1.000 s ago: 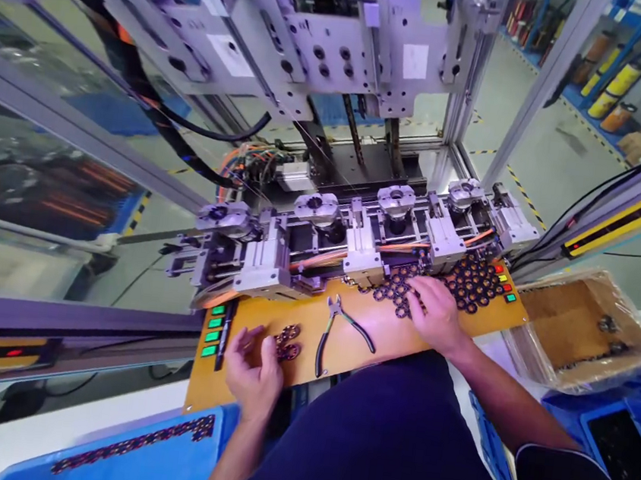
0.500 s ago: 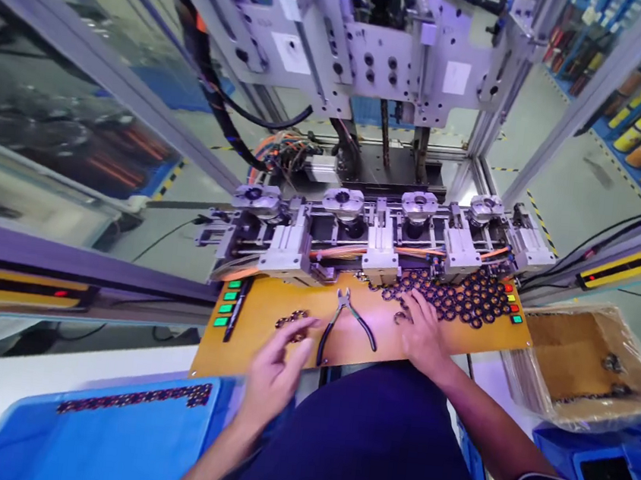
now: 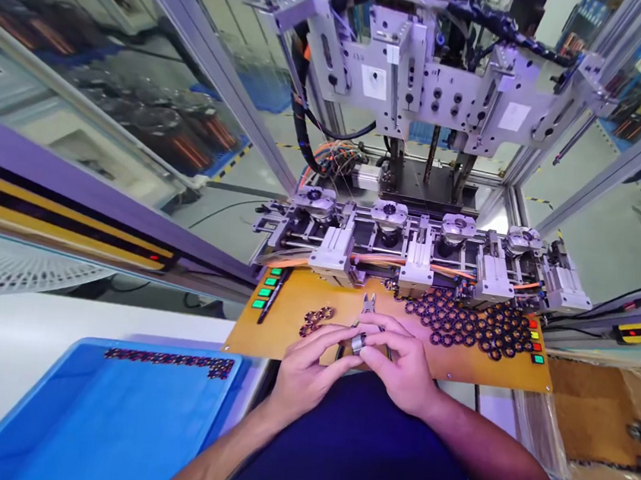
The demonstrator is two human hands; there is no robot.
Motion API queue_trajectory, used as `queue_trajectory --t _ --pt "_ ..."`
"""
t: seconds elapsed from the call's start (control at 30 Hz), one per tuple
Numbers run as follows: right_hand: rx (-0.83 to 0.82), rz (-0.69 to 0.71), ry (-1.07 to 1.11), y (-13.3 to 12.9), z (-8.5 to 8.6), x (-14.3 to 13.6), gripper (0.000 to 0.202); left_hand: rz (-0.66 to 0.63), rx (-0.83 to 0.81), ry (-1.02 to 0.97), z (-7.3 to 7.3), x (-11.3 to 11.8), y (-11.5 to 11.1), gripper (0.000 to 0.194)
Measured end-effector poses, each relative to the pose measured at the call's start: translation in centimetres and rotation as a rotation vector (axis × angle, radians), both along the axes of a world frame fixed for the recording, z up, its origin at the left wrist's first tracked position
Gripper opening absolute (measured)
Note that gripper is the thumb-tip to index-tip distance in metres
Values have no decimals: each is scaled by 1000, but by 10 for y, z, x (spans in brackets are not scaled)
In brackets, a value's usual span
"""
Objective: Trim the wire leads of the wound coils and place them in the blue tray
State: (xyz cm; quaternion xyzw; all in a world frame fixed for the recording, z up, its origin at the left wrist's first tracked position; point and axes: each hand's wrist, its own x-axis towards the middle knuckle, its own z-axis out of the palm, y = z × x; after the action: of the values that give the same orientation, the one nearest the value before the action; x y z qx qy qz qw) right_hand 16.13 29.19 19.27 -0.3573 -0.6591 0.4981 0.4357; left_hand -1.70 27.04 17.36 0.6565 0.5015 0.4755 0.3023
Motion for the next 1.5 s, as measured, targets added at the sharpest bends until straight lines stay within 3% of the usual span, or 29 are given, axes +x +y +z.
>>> queue_trajectory --t 0.13,0.23,0.3,0.4,0.5,0.77,1.23,1.5 --pt "198 -10 -163 46 21 25 14 170 108 85 -29 -18 0 42" --pt "522 -97 -479 111 45 63 19 463 94 111 -62 -38 4 43" --pt "583 -159 -568 156 55 90 16 619 10 109 -82 -49 8 47" --pt "610 -183 -673 206 58 120 14 688 -60 92 -100 -57 14 54" --pt "637 -136 -769 228 53 131 16 685 -91 64 -108 -58 17 56" --pt "655 -48 -921 234 44 129 19 679 -160 43 -118 -62 19 64" --pt "643 24 -1119 233 51 121 26 687 -188 74 -112 -61 19 62" --pt "664 -71 -1151 214 27 132 49 701 -199 75 -115 -60 19 61"
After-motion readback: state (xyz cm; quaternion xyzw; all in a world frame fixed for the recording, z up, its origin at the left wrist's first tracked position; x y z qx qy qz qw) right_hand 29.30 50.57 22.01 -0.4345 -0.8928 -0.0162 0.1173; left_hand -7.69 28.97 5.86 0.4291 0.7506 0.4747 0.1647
